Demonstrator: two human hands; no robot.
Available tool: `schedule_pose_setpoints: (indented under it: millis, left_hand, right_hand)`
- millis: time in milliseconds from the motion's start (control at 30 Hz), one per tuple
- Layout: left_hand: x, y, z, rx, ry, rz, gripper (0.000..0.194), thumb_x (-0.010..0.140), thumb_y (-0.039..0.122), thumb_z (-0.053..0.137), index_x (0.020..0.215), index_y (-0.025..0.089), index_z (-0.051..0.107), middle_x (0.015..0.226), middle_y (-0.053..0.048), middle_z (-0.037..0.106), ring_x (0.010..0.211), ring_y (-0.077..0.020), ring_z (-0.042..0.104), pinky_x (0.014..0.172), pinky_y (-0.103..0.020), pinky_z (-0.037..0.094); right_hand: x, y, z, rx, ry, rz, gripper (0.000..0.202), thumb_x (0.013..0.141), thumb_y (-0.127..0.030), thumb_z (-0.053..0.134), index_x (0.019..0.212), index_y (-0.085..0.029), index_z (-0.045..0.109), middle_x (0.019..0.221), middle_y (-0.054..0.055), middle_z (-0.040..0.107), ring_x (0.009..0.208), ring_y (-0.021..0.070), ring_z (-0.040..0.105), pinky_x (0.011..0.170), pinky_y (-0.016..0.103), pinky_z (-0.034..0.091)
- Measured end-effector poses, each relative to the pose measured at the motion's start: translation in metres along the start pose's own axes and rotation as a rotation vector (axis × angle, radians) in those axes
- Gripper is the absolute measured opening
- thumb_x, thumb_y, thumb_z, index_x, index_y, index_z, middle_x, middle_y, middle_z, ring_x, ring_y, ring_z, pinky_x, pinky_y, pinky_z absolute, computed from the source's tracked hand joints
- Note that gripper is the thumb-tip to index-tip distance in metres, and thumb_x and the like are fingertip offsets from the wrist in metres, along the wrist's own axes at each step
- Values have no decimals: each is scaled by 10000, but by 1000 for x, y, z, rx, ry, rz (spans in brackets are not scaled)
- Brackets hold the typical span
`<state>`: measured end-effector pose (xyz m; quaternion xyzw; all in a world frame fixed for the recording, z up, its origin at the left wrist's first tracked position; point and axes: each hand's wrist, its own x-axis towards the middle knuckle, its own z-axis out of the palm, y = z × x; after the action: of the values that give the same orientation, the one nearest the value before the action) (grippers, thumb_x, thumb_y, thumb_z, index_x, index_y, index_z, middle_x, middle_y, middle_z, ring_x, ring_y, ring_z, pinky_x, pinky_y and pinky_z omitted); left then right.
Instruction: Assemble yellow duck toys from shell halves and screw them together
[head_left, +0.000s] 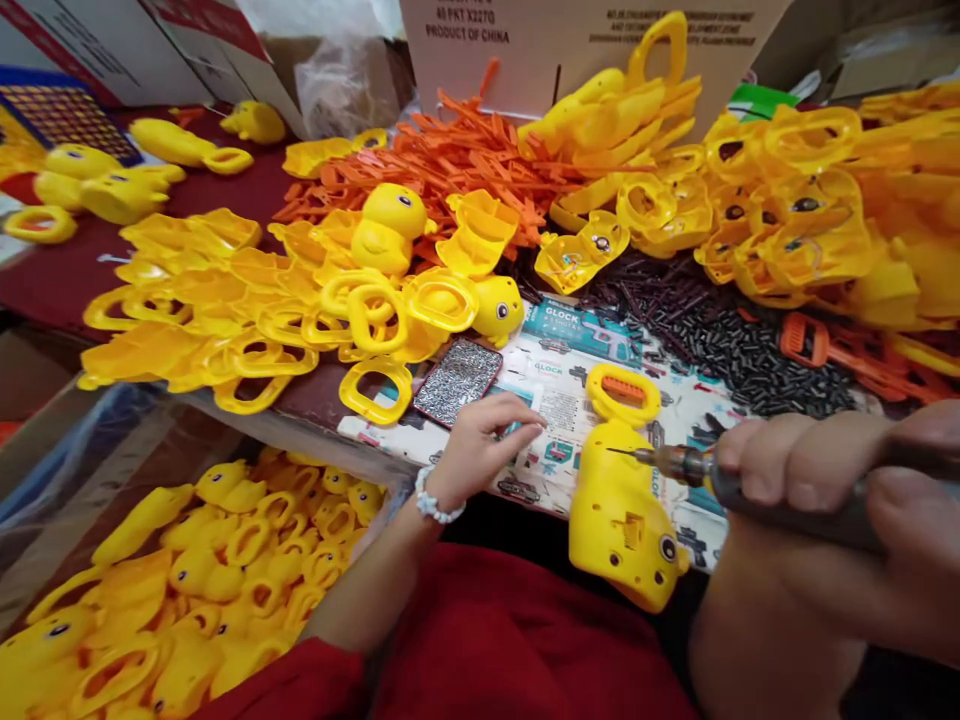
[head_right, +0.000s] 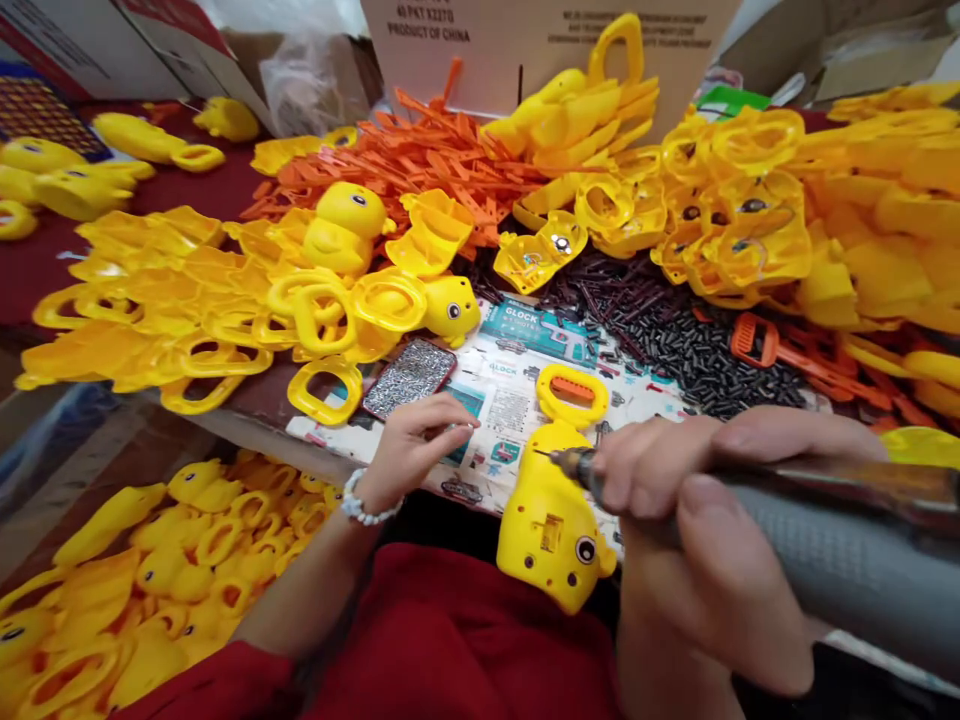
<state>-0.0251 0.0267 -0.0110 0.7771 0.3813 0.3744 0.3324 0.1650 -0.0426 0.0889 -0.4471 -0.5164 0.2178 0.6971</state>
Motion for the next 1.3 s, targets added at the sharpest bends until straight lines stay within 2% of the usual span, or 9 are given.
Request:
schedule_pose_setpoints:
  millis: [133, 333, 567, 633, 700, 800, 1000, 1133, 1300]
  left_hand:
    - [-7, 21, 24, -202, -21, 58, 142, 859, 239, 613, 791, 152, 701, 741, -47, 699, 679, -125, 643, 601, -217, 506]
    - [-7, 21, 29, -376, -39, 83, 78, 828, 196, 656, 794, 156, 713, 755, -53, 702, 711, -132, 655, 667, -232, 526]
    - [-6, 19, 30, -305, -75, 91, 55, 814, 180, 667, 765, 165, 688, 731, -36, 683, 710, -131, 641, 673, -241, 519]
    - [-6, 20, 31, -255, -36, 101, 68, 796, 219, 695, 841, 175, 671, 849, -56, 694, 829, -161, 647, 767, -288, 520]
    - [-7, 22, 31, -208, -1, 140, 281, 775, 313, 720, 1010, 185, 631, 1061, -100, 668, 1019, -213, 614, 896, -366, 490]
    - [-11, 32, 32, -159, -83, 283, 488, 786, 486, 667, 1152, 180, 563, 1196, -132, 624, 1171, -255, 541, 1010, -431, 416]
    - [-18, 59, 44, -24, -295, 569, 491, 819, 551, 590, 1113, 158, 584, 1140, -85, 687, 1184, -230, 554, 1135, -383, 260]
    - [-20, 60, 60, -19, -341, 554, 431, 855, 538, 548, 1049, 157, 607, 1143, -74, 694, 1188, -225, 561, 1142, -384, 239]
    - [-23, 55, 70, -65, -262, 495, 186, 864, 362, 570, 954, 208, 621, 1050, -16, 734, 1078, -182, 634, 1122, -352, 279]
  right_hand:
    - [-6, -21, 9, 97, -141, 21, 157, 904, -350, 610, 965, -259, 498, 599, -15, 386, 497, 116, 418, 539, 309, 443]
    - [3, -28, 19, 21, -152, 1, 219, 938, -471, 552, 998, -264, 514, 547, -11, 365, 456, 115, 401, 475, 286, 425]
    - [-8, -17, 12, 94, -163, 69, 120, 920, -213, 530, 973, -193, 425, 615, -21, 446, 491, 128, 467, 528, 323, 494]
    - [-4, -8, 14, 114, -76, 115, 146, 877, -131, 507, 962, -178, 398, 608, -31, 454, 492, 128, 476, 540, 316, 494]
    - [9, 7, 13, 130, 90, 82, 193, 797, -125, 552, 911, -174, 405, 639, -38, 459, 464, 107, 458, 480, 271, 460]
    - [39, 40, 1, 105, 349, -47, 249, 668, -148, 618, 848, -165, 448, 770, -21, 487, 440, 73, 439, 388, 225, 400]
    - [68, 85, -32, 0, 345, -54, 185, 688, -194, 578, 822, -163, 455, 540, -57, 379, 389, 106, 407, 357, 225, 383]
    - [63, 92, -27, -27, 375, -35, 175, 692, -226, 578, 807, -170, 458, 540, -59, 396, 372, 96, 396, 344, 210, 364]
    - [64, 104, -23, -68, 307, 13, 175, 686, -226, 593, 743, -167, 438, 542, -42, 398, 396, 117, 444, 366, 220, 398]
